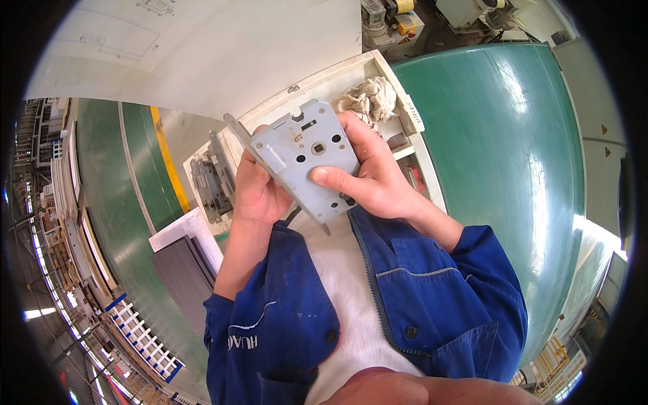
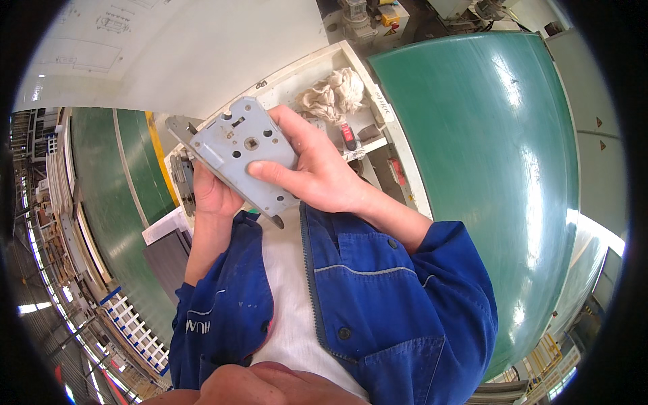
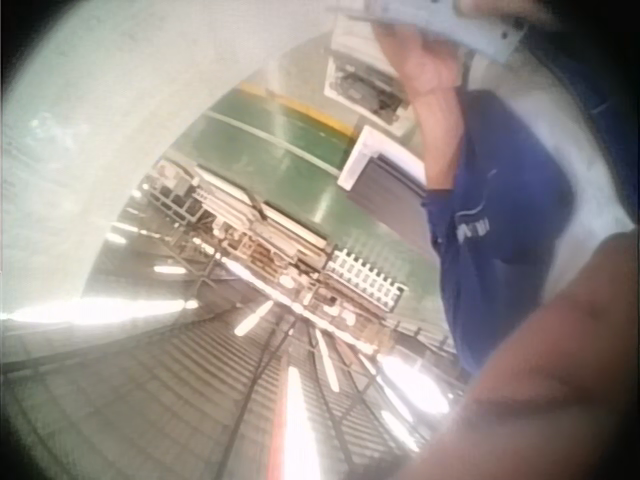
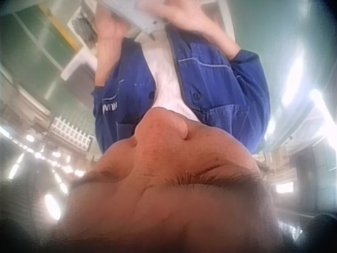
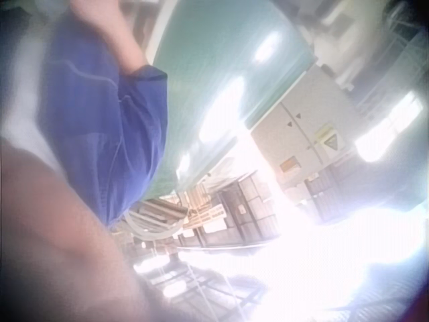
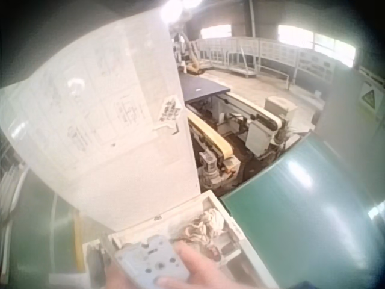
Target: The person assembles small metal hardware components by hand, inserting pins and tabs into slots on metal plates, then placing the assembled units into a white tray. The person handles each piece individually, aligning and seating parts before moving to the next unit.
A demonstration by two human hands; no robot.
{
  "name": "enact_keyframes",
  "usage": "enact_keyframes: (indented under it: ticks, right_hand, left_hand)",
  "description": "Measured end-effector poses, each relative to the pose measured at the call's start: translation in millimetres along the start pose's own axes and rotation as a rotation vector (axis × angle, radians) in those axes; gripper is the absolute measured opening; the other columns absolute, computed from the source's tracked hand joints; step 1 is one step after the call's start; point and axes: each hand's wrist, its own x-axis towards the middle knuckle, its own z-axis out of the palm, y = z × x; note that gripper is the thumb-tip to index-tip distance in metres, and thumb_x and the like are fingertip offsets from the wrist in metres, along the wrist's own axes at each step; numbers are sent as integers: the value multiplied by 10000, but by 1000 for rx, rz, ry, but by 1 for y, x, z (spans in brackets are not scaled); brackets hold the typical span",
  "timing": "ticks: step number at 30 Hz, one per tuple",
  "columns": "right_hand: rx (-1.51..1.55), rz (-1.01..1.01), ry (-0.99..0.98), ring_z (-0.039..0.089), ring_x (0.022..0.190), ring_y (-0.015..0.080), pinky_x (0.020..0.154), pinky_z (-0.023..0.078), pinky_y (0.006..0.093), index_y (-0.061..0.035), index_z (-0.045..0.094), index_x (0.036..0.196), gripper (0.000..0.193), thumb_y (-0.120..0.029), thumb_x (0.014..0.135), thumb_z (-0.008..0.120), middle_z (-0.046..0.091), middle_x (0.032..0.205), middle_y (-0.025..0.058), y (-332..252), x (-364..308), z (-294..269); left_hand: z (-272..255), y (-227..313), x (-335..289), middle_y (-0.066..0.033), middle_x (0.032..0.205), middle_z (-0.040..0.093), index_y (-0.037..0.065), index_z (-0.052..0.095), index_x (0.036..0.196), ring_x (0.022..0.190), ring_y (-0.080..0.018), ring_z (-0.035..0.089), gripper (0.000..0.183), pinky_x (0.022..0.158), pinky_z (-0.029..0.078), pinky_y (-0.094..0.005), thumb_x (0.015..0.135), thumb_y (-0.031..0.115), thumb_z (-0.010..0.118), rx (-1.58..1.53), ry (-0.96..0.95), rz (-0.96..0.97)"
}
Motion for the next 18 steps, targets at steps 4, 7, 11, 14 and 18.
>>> enact_keyframes:
  ticks: [4,7,11,14,18]
  right_hand:
    - [-14,8,7,588,1078,133,956,489,322,16,509,1286,412,-83,937,705,632,1126,90,1,-2,2]
    - [-41,0,18,592,1070,138,949,491,324,17,512,1280,411,-86,934,708,634,1117,97,2,-3,2]
    - [-103,-54,38,599,1045,144,926,497,327,20,527,1254,395,-93,926,714,638,1092,107,4,-2,4]
    - [-114,-53,52,600,1027,147,911,501,331,20,537,1237,385,-89,916,719,640,1074,110,2,-4,6]
    - [-159,-39,63,596,1021,147,904,498,325,19,539,1236,384,-79,911,721,636,1068,107,-2,-8,9]
  left_hand:
    - [-2,0,-1,-89,1231,663,103,562,1170,1151,-226,657,390,954,574,-386,905,272,794,-53,-34,-27]
    - [-7,-2,-3,-111,1323,622,105,550,1272,1221,-258,622,428,997,555,-422,945,305,741,-73,-55,-43]
    - [-13,-7,-4,-117,1413,574,124,524,1378,1283,-295,583,464,1043,531,-462,987,322,677,-138,-77,-55]
    - [-18,-8,-3,-108,1417,576,135,527,1391,1287,-303,580,464,1049,527,-473,986,303,679,-161,-127,-64]
    - [-21,-8,-1,-119,1431,568,147,522,1420,1297,-309,570,492,1058,519,-483,986,322,673,-199,-190,-78]
